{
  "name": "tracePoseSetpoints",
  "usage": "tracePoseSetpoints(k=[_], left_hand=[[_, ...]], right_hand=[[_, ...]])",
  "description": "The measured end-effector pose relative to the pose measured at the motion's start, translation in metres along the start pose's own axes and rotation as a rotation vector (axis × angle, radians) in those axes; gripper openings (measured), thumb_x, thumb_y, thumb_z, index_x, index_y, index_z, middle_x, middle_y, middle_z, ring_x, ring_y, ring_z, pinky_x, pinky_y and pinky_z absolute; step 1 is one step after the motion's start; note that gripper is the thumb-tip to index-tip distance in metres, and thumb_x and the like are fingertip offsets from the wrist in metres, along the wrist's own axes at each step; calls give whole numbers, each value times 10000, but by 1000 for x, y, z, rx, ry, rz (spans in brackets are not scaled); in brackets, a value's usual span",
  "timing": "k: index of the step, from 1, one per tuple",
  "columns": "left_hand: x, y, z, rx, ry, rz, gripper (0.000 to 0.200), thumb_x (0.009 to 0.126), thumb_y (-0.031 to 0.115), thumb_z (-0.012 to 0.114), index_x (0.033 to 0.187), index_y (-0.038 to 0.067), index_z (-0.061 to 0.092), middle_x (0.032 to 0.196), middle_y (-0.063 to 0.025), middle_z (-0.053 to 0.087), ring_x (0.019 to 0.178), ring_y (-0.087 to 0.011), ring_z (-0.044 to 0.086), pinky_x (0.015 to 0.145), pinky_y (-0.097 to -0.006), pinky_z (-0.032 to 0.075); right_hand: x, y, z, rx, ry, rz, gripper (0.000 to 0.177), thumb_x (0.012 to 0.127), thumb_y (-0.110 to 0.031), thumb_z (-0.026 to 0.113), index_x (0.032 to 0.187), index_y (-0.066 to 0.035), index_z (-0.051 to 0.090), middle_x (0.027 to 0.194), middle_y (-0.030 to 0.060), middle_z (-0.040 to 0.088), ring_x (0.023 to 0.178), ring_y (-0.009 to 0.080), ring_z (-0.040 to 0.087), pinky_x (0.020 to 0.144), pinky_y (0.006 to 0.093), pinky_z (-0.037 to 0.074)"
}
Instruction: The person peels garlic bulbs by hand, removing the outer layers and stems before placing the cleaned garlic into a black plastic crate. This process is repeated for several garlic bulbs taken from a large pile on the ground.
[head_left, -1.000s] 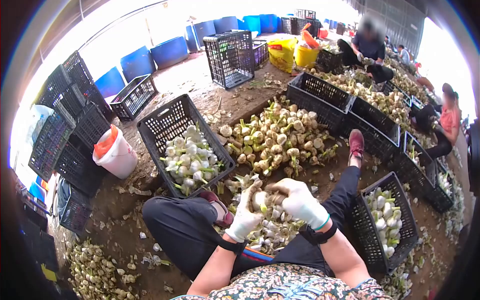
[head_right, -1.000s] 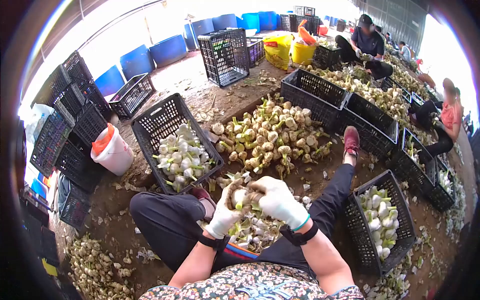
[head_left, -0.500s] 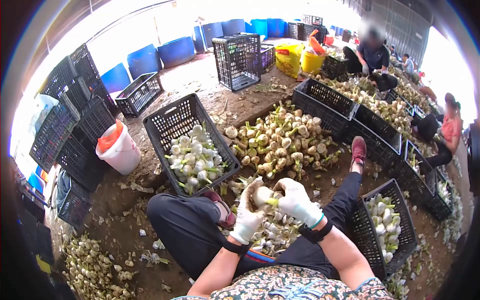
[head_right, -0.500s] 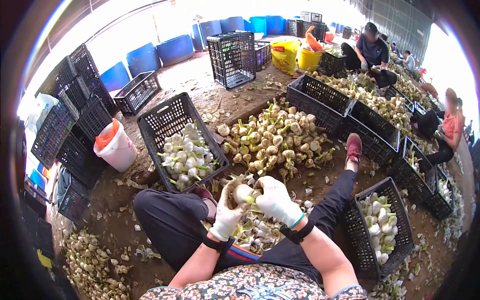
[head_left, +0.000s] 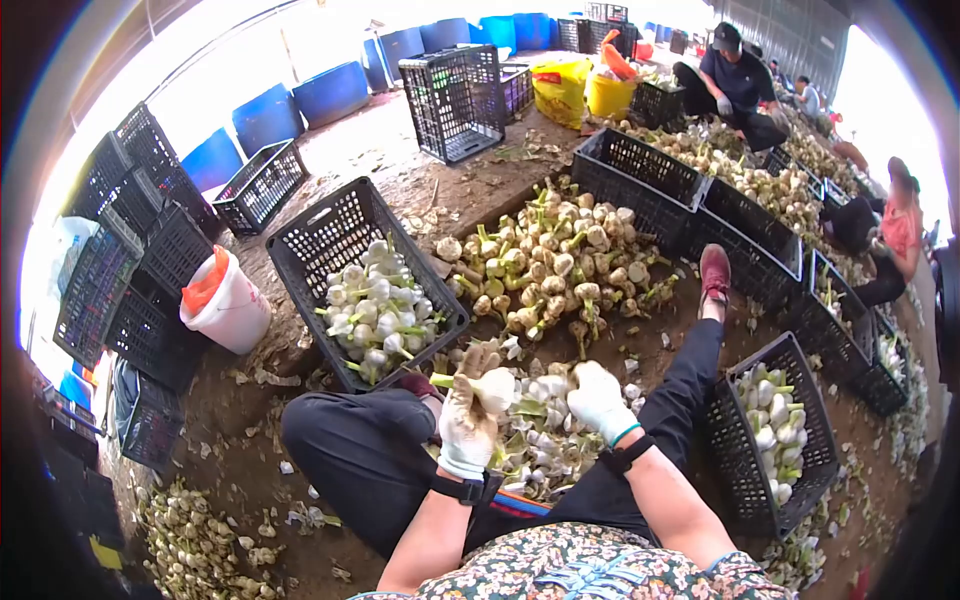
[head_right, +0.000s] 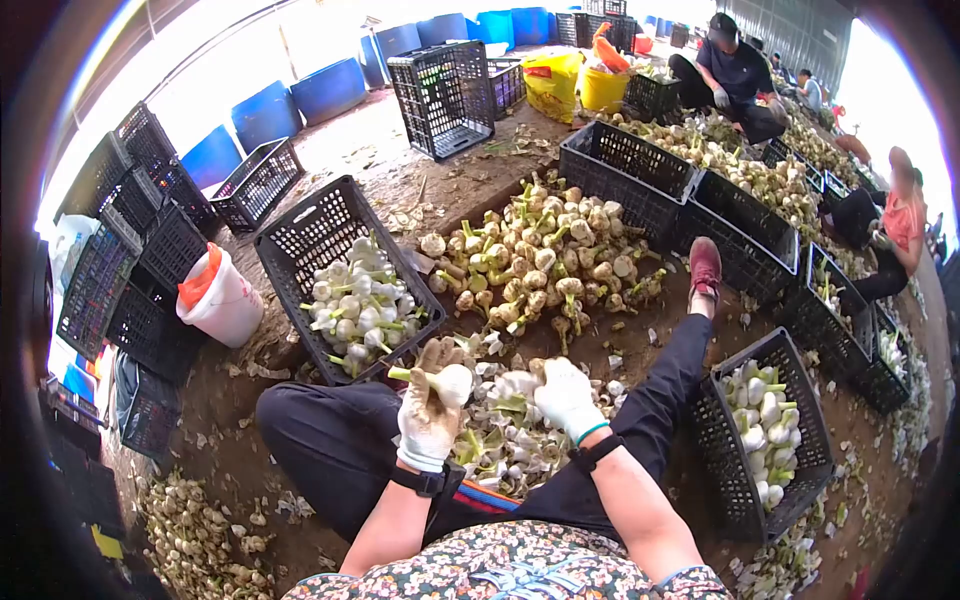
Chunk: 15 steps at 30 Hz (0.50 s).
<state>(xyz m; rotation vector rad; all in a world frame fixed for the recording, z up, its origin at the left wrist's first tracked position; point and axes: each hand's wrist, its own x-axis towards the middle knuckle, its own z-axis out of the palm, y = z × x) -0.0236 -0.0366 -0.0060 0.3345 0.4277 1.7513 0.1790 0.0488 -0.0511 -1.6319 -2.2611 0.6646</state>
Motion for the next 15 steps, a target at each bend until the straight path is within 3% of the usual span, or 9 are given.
tracePoseSetpoints(k=[1, 3, 6, 7, 9, 11, 13, 14, 15], left_hand=[[2, 1, -3, -47, 7, -17, 545, 975, 369, 547, 1421, 73, 445, 1369, -127, 527, 1196, -281, 557, 1019, -466, 467], [9, 2, -9, -180, 97, -135, 415, 988, 398, 511, 1331, 164, 532, 1256, -132, 600, 1104, -310, 604, 919, -563, 515], [33, 2, -36, -255, 459, -161, 485, 954, 473, 542, 1260, 96, 547, 1107, -139, 638, 956, -319, 634, 844, -528, 565], [48, 13, -33, -423, 451, -113, 532, 933, 513, 556, 1203, 54, 565, 1115, -158, 638, 1026, -330, 631, 884, -510, 559], [58, 40, 5, -452, 254, 88, 548, 920, 527, 565, 1154, 32, 591, 1155, -183, 642, 1116, -341, 612, 958, -500, 528], [71, 54, -8, -387, 98, 135, 557, 935, 523, 543, 1152, 22, 650, 1219, -148, 652, 1183, -345, 589, 1026, -507, 469], [70, 54, -2, -423, 127, 60, 426, 958, 463, 535, 1078, 85, 692, 1106, -130, 700, 1106, -336, 632, 1003, -508, 483], [70, 39, -27, -311, 254, 18, 343, 959, 421, 556, 1045, 116, 687, 1080, -119, 707, 1052, -304, 659, 942, -478, 528], [70, 20, -64, -359, 239, -95, 267, 964, 365, 574, 1050, 130, 666, 1051, -105, 703, 969, -274, 680, 844, -445, 563]], right_hand=[[-1, 17, 10, -139, -296, 48, 275, 701, -166, 582, 896, -10, 695, 946, 255, 665, 909, 407, 636, 813, 460, 502], [-12, 62, 49, -111, -584, -102, 303, 707, -188, 564, 891, -2, 716, 961, 269, 674, 940, 409, 646, 856, 457, 505], [-6, 71, 61, -73, -417, 64, 322, 725, -187, 544, 925, 10, 700, 995, 263, 671, 956, 409, 640, 879, 457, 500], [1, 78, 72, -58, -304, 158, 331, 731, -188, 539, 947, 7, 696, 1005, 263, 669, 961, 412, 638, 879, 460, 499], [23, 76, 82, 20, 33, 203, 329, 779, -189, 529, 1009, -3, 673, 1014, 258, 669, 976, 410, 635, 888, 475, 495], [62, 82, 95, 219, 68, 196, 367, 816, -213, 550, 1099, -9, 662, 1069, 258, 661, 1006, 398, 635, 896, 473, 497], [89, 75, 109, 217, 96, 205, 436, 845, -253, 565, 1208, -20, 627, 1133, 262, 643, 1066, 387, 625, 916, 452, 499], [102, 87, 130, 224, 20, 226, 483, 861, -277, 557, 1267, -19, 596, 1168, 266, 630, 1114, 382, 610, 945, 436, 494], [114, 101, 153, 125, -79, 297, 515, 823, -278, 630, 1259, -5, 591, 1176, 238, 644, 1096, 379, 619, 956, 415, 490]])
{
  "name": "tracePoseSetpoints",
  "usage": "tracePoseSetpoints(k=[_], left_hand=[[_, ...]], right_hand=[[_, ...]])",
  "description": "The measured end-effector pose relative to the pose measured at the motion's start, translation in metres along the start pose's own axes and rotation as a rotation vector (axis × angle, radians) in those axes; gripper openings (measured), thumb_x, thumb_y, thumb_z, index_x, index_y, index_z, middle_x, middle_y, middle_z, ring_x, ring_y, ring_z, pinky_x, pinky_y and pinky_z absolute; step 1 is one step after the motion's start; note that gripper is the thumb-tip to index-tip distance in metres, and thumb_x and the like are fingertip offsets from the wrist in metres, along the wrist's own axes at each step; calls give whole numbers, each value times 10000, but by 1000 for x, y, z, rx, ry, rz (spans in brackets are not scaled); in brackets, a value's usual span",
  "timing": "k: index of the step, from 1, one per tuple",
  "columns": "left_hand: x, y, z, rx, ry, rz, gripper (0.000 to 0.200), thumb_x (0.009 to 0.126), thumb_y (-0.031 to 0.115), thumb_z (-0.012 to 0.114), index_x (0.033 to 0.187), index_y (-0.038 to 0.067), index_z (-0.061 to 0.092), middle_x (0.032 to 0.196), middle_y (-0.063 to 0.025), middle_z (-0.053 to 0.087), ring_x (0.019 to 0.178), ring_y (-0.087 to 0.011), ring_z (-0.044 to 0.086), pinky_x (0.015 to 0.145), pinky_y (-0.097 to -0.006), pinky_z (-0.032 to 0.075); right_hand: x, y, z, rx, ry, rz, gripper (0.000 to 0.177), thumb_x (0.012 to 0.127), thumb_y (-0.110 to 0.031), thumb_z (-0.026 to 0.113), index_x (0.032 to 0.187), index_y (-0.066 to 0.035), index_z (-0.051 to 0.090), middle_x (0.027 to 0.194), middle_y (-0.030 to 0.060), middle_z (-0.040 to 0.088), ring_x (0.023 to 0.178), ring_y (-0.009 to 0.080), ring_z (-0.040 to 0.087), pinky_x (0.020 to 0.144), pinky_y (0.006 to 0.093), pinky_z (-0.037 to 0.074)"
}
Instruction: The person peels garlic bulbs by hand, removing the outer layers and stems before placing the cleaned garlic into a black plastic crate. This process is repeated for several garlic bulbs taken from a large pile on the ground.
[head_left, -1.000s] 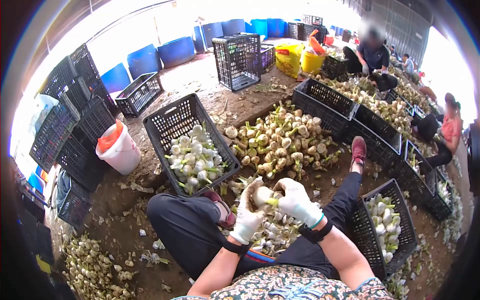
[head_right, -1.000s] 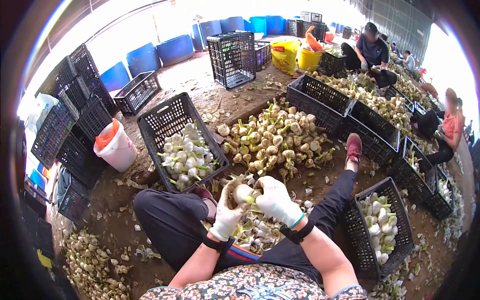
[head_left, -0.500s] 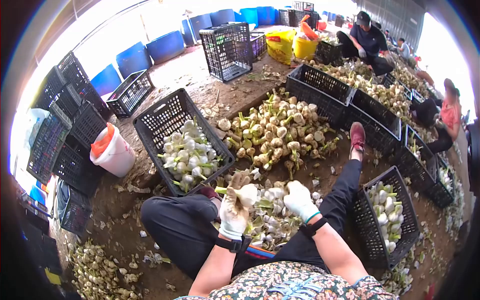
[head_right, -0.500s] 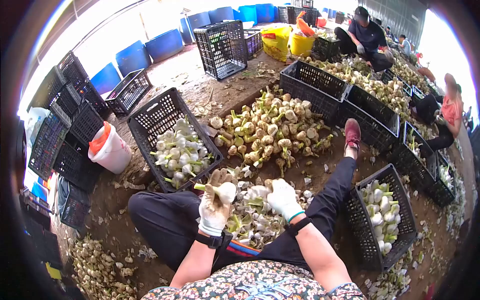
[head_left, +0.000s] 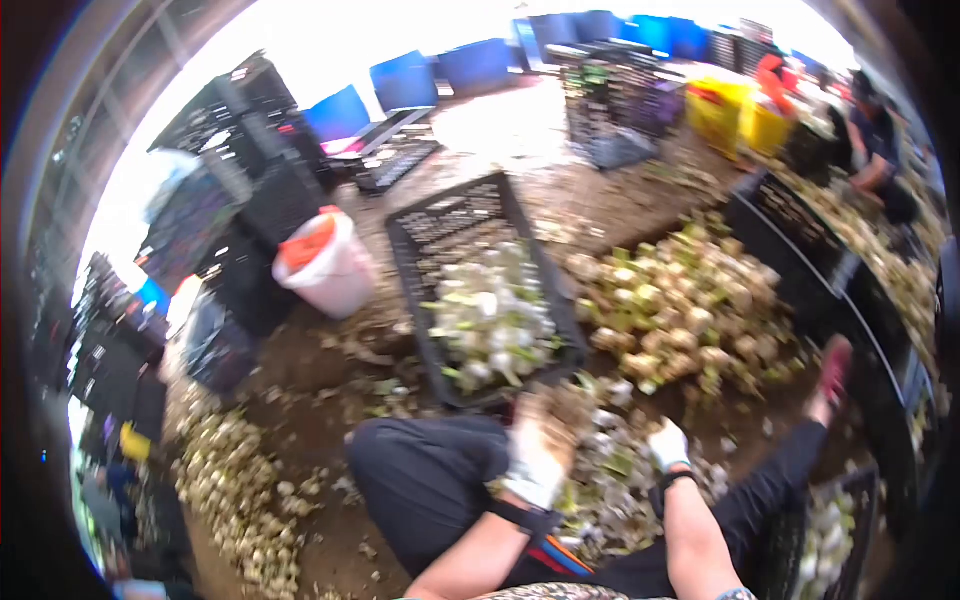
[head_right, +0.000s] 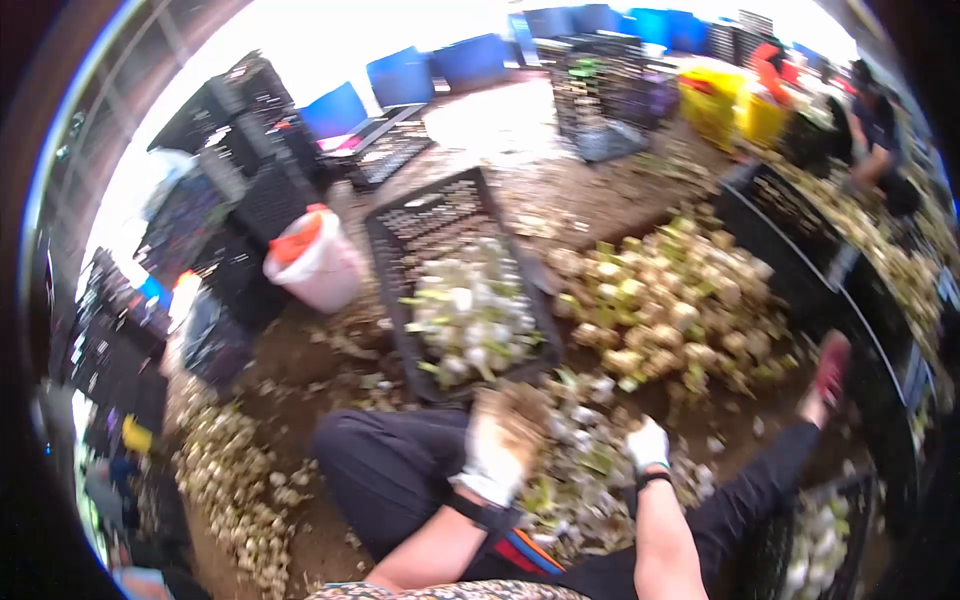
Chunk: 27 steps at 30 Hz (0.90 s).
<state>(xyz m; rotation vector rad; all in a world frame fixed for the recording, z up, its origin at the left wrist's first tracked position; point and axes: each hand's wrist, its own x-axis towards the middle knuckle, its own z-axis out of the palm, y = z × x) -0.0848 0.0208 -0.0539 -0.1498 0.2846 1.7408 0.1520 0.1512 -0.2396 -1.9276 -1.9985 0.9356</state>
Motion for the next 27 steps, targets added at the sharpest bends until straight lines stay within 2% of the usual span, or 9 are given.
tracePoseSetpoints(k=[1, 4, 6, 9, 11, 17, 19, 20, 27], left_hand=[[-3, -23, -4, 335, 277, 156, 225, 965, 328, 591, 1092, 146, 623, 988, -69, 691, 881, -245, 684, 772, -404, 569], [-10, -57, -30, 672, 425, 64, 383, 947, 249, 637, 1270, 110, 484, 1101, -45, 602, 935, -177, 632, 771, -353, 555], [-6, -59, -52, 838, 373, -53, 444, 931, 233, 661, 1306, 104, 461, 1131, -49, 592, 956, -180, 618, 784, -347, 553], [-10, -70, -41, 584, 369, -233, 338, 977, 309, 577, 1268, 153, 506, 1214, -38, 559, 1072, -237, 566, 826, -472, 542], [-8, -75, -48, 447, 19, -323, 354, 993, 299, 557, 1303, 139, 504, 1144, -86, 627, 954, -250, 646, 817, -431, 553], [-43, -80, 14, 982, -199, 233, 597, 833, -63, 704, 1370, 31, 461, 1221, -93, 603, 1052, -181, 625, 914, -305, 543], [-48, -81, 15, 1124, -272, 378, 659, 798, -67, 736, 1384, 33, 451, 1313, -95, 539, 1123, -180, 584, 943, -316, 526], [-52, -81, 20, 1252, -310, 467, 686, 782, -71, 747, 1389, 34, 446, 1344, -93, 507, 1154, -184, 566, 960, -318, 516], [-63, -72, 16, 1569, -405, 617, 734, 660, -114, 790, 1315, 19, 485, 1258, -74, 492, 1164, -204, 558, 979, -321, 503]], right_hand=[[8, 17, 19, -7, 43, -46, 500, 816, -284, 637, 1228, -2, 610, 1133, 242, 660, 1068, 383, 632, 933, 424, 502], [8, 22, 34, 277, 109, 133, 459, 735, -8, 643, 1192, 17, 607, 1059, 216, 690, 998, 334, 669, 895, 388, 526], [-2, 20, 29, 869, 30, 77, 441, 753, 62, 599, 1192, 29, 601, 1092, 164, 683, 986, 266, 664, 883, 350, 527], [-89, -83, -67, 843, -99, -119, 452, 764, 40, 647, 1211, 31, 584, 1117, 125, 670, 1007, 207, 646, 903, 315, 512], [-119, -92, -84, 923, -258, -236, 518, 759, -16, 740, 1246, 30, 571, 1154, 116, 655, 1049, 189, 621, 924, 322, 501], [-162, -132, -144, 1432, -233, -107, 453, 891, -84, 687, 1298, 35, 526, 1156, 87, 641, 1016, 165, 615, 903, 305, 503], [-170, -139, -149, 1201, -242, -58, 362, 908, -129, 684, 1219, 29, 587, 1102, 74, 663, 933, 124, 622, 856, 276, 507], [-174, -143, -150, 1053, -239, -261, 344, 887, -146, 716, 1174, 19, 622, 1061, 63, 677, 920, 108, 616, 841, 268, 504], [-194, -150, -140, 1379, -183, -185, 264, 878, -50, 695, 1134, 7, 660, 1020, 60, 694, 879, 125, 647, 816, 279, 541]])
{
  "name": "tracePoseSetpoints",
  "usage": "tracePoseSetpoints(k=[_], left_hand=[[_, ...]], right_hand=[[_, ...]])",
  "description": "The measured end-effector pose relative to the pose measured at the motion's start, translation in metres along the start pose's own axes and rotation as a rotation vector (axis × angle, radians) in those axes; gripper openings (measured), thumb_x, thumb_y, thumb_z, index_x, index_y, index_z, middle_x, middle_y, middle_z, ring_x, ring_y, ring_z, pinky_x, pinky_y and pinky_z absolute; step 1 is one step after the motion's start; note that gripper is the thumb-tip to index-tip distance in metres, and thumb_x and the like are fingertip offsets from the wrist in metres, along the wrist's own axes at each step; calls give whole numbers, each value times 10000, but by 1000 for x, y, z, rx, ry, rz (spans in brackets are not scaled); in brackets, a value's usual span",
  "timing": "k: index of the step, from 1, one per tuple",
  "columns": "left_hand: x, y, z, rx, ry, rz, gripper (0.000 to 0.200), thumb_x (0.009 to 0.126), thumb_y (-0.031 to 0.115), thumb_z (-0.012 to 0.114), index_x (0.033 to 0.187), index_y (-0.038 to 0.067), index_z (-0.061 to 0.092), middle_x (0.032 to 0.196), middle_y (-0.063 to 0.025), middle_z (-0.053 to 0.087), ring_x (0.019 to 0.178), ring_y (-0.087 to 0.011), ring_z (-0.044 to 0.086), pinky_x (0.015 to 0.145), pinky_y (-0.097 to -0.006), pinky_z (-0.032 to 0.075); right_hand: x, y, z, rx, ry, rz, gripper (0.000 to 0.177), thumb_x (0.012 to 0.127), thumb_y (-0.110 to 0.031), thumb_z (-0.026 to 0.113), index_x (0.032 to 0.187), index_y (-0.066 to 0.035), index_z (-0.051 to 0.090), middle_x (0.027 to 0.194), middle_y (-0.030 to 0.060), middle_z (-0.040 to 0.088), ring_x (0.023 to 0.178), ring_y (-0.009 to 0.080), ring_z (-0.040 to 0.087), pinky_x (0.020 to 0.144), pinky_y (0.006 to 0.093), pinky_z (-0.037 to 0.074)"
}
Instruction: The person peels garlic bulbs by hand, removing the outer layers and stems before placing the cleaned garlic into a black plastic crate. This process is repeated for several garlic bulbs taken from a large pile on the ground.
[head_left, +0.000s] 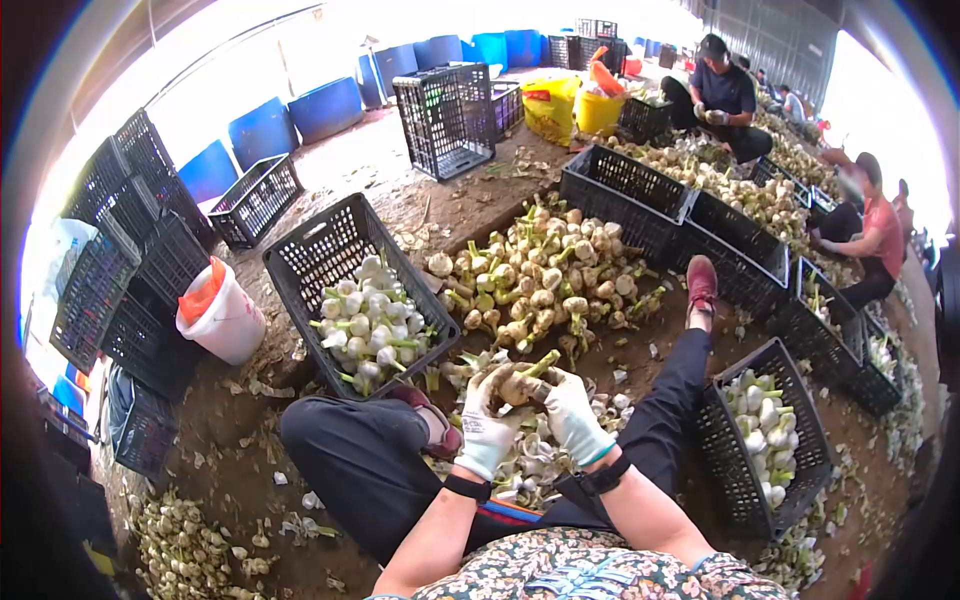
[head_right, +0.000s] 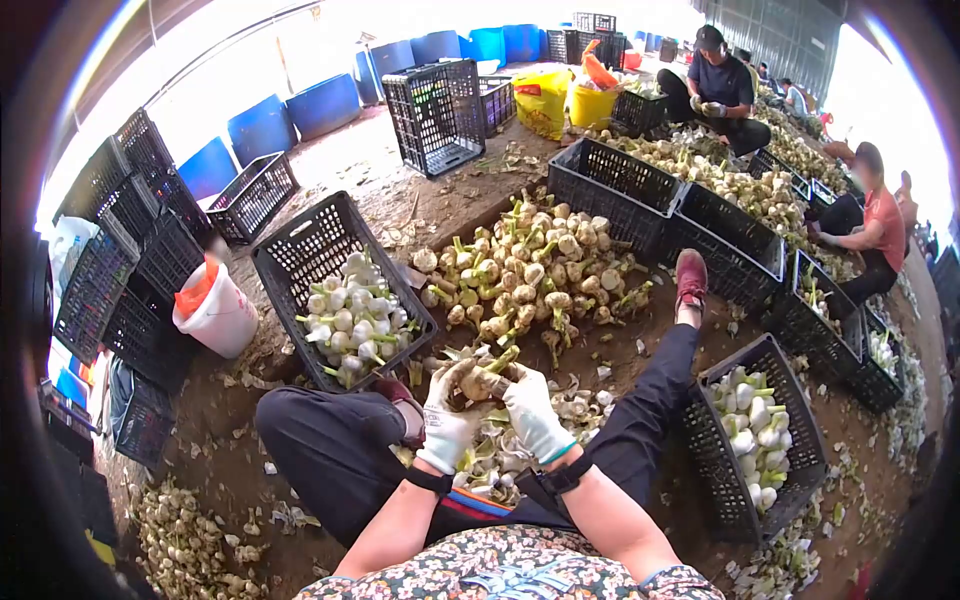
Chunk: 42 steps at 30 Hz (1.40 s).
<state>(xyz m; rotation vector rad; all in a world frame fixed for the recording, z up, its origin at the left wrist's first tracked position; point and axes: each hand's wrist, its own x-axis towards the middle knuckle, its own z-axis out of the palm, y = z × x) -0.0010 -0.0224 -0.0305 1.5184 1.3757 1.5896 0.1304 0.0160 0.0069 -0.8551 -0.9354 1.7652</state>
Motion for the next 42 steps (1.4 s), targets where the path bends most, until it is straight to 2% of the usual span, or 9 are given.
tracePoseSetpoints(k=[10, 13, 17, 20, 25, 29, 34, 37, 42], left_hand=[[5, 36, -6, -929, -38, -388, 582, 893, 43, 684, 1409, 28, 416, 1276, -68, 562, 1155, -173, 562, 991, -305, 470], [6, 33, -9, -934, -97, -516, 561, 925, 166, 674, 1412, 69, 413, 1296, -66, 552, 1138, -179, 575, 926, -310, 495], [2, 25, 9, -487, -16, -172, 534, 942, 262, 664, 1383, 62, 439, 1181, -71, 600, 1026, -160, 607, 862, -276, 514], [5, 28, -11, -849, -120, -640, 524, 945, 256, 655, 1380, 60, 441, 1031, -54, 650, 721, -128, 646, 596, -255, 539], [4, 27, 0, -653, -31, -363, 547, 892, 68, 691, 1379, 44, 442, 1167, -80, 610, 1028, -168, 620, 847, -316, 565], [6, 28, -11, -831, -180, -401, 650, 794, -38, 744, 1373, 38, 460, 1231, -66, 574, 1075, -153, 597, 875, -302, 550], [4, 30, -16, -862, -175, -423, 707, 762, -78, 731, 1389, 44, 427, 1228, -62, 561, 1078, -148, 585, 913, -298, 524], [6, 23, -12, -693, -208, -330, 769, 728, -66, 752, 1399, 48, 394, 1239, -54, 536, 1119, -150, 554, 963, -302, 486], [6, 27, -10, -518, -294, -311, 848, 693, 19, 839, 1409, 38, 385, 1273, -62, 514, 1154, -160, 530, 996, -307, 456]], right_hand=[[-2, -14, -42, -179, -155, -66, 322, 843, 103, 621, 1155, 26, 639, 1106, 94, 686, 951, 155, 661, 854, 295, 543], [0, -13, -44, -213, -212, -164, 310, 840, 121, 624, 1131, 16, 645, 1113, 74, 686, 968, 134, 641, 897, 288, 512], [-10, -24, -20, -526, -78, -246, 315, 847, 66, 680, 1157, 20, 639, 1066, 60, 697, 945, 117, 629, 886, 272, 504], [-8, -16, -26, -139, -50, -121, 290, 825, 142, 605, 1078, 22, 681, 998, 20, 701, 902, 98, 618, 855, 247, 498], [-7, -18, -20, -525, -19, -223, 258, 796, 140, 544, 983, 19, 676, 927, 36, 696, 818, 116, 640, 750, 255, 522], [9, -8, -40, 405, 195, 14, 209, 869, -23, 628, 1069, 31, 650, 913, 89, 710, 805, 199, 681, 716, 310, 556], [10, -5, -66, -1435, 156, -228, 478, 838, -171, 739, 1268, -20, 598, 1090, 125, 670, 1007, 224, 645, 907, 341, 502], [-9, -57, -16, -1002, -77, -284, 364, 813, -122, 751, 1144, 2, 668, 1077, 143, 671, 1020, 242, 649, 884, 325, 496], [-6, -85, 1, -1555, -450, -621, 259, 707, -151, 722, 940, -40, 692, 852, 118, 633, 809, 341, 638, 680, 395, 519]])
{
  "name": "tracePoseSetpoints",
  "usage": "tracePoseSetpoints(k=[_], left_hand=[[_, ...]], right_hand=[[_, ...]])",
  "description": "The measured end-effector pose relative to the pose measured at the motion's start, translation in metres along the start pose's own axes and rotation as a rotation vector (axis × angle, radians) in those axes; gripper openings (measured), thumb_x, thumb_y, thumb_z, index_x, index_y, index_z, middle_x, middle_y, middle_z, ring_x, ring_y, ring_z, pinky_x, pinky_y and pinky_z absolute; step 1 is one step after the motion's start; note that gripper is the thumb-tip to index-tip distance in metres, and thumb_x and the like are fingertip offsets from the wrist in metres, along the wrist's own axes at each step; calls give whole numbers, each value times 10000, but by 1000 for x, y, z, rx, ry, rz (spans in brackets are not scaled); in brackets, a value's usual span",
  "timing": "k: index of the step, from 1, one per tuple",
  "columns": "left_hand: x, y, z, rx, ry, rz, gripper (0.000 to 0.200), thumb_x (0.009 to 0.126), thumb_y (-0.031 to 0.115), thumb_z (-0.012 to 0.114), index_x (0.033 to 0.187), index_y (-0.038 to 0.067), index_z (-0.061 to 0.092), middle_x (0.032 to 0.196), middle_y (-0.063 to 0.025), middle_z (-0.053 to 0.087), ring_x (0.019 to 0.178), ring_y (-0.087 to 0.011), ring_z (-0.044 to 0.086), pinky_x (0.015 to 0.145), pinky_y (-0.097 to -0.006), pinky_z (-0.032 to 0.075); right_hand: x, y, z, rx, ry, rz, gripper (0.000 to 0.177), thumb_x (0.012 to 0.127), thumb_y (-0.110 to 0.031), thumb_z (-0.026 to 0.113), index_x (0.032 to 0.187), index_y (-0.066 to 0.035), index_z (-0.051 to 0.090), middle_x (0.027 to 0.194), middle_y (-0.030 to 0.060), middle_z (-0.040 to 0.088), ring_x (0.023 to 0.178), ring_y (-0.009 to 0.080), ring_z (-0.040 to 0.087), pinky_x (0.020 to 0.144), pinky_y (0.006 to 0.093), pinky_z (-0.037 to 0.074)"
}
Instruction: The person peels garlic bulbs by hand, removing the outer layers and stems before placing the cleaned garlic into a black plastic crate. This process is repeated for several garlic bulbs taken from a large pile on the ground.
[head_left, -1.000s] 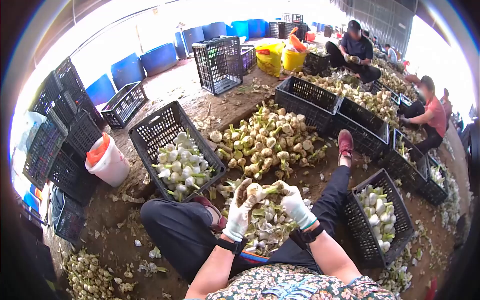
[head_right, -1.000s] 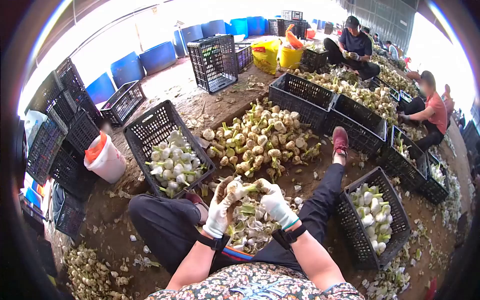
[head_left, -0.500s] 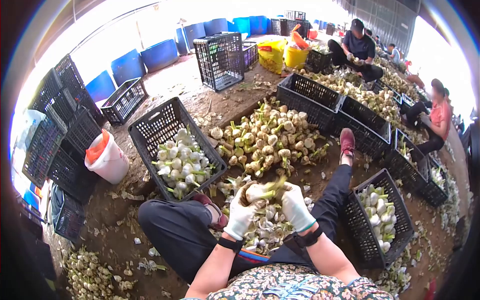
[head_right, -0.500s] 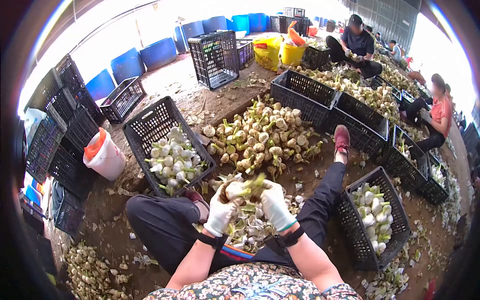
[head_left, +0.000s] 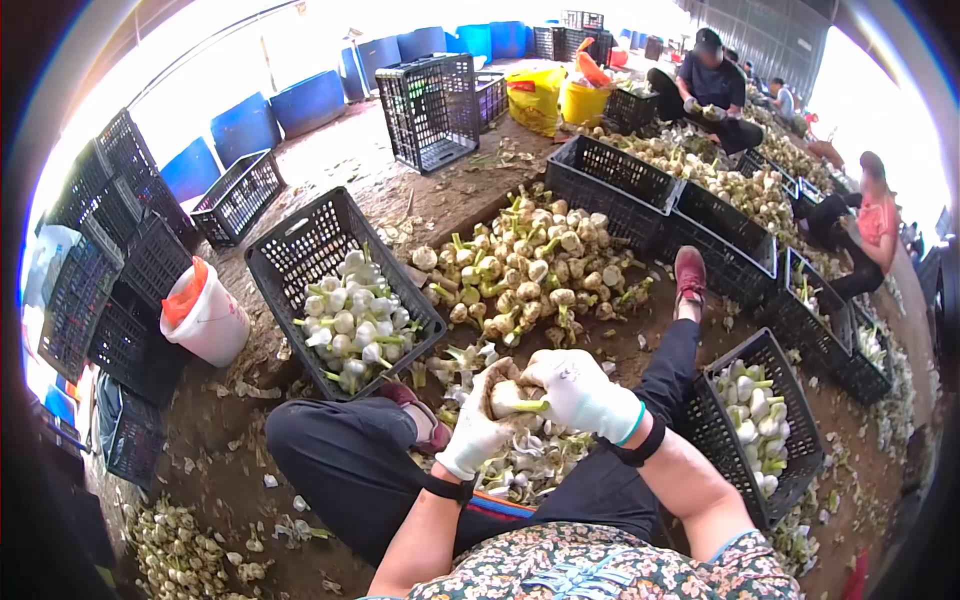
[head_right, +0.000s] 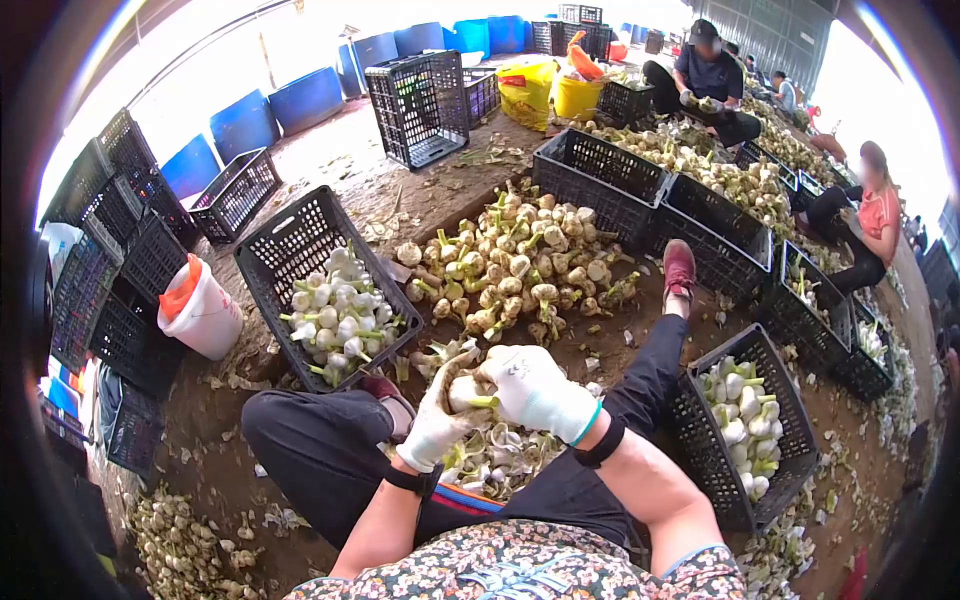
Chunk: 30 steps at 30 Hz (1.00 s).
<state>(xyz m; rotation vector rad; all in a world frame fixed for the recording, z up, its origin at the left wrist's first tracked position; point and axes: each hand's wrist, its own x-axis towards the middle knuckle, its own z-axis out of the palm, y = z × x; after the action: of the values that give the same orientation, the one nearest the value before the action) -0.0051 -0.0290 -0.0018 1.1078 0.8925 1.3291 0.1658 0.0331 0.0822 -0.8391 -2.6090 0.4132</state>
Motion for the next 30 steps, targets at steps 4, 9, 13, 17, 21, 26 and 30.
tracePoseSetpoints(k=[4, 9, 13, 17, 21, 26, 30], left_hand=[[-2, 6, -1, -34, -18, -44, 901, 694, 5, 824, 1449, 34, 334, 1297, -77, 501, 1176, -168, 520, 1009, -309, 444], [-1, 7, -5, 71, -40, -59, 902, 697, -14, 794, 1460, 32, 315, 1297, -89, 502, 1171, -178, 520, 1012, -306, 440], [0, 15, -2, 195, -63, -10, 861, 710, -39, 763, 1455, 41, 338, 1289, -97, 517, 1143, -185, 543, 1010, -305, 444], [10, -3, -4, -152, 298, 207, 668, 760, 3, 793, 1342, 31, 467, 1322, -85, 530, 1202, -201, 541, 1006, -333, 471], [7, -21, -6, -148, 562, 112, 404, 858, 86, 747, 1215, 31, 567, 1135, -65, 643, 1006, -174, 638, 883, -311, 537], [6, -24, -15, -355, 600, 23, 314, 907, 113, 693, 1184, 9, 588, 1103, -83, 653, 949, -162, 640, 838, -300, 536], [10, -32, -29, -652, 457, -62, 376, 952, 152, 619, 1303, 49, 530, 1172, -93, 641, 1028, -225, 638, 923, -387, 528]], right_hand=[[3, 0, -4, -59, -107, -22, 220, 687, -160, 690, 887, -71, 679, 887, 126, 628, 850, 316, 635, 733, 402, 515], [6, -4, -3, -56, -47, -76, 224, 664, -120, 693, 870, -52, 639, 883, 125, 614, 802, 335, 632, 683, 397, 505], [9, -1, 8, 10, 83, -79, 199, 688, -118, 698, 861, -41, 637, 862, 130, 615, 792, 329, 631, 682, 390, 504], [12, 3, 28, 345, 385, 218, 145, 730, -27, 677, 866, -11, 628, 825, 154, 611, 765, 312, 624, 685, 370, 501], [12, -7, 61, 316, 448, 178, 162, 709, -16, 658, 866, -15, 618, 852, 164, 598, 774, 342, 607, 686, 383, 499], [17, 23, 85, 283, 530, 329, 126, 734, -23, 655, 848, -19, 603, 809, 153, 600, 739, 338, 606, 664, 390, 497], [4, 71, 111, 229, 455, 592, 167, 728, -123, 670, 860, -30, 624, 866, 184, 607, 823, 377, 610, 728, 443, 489]])
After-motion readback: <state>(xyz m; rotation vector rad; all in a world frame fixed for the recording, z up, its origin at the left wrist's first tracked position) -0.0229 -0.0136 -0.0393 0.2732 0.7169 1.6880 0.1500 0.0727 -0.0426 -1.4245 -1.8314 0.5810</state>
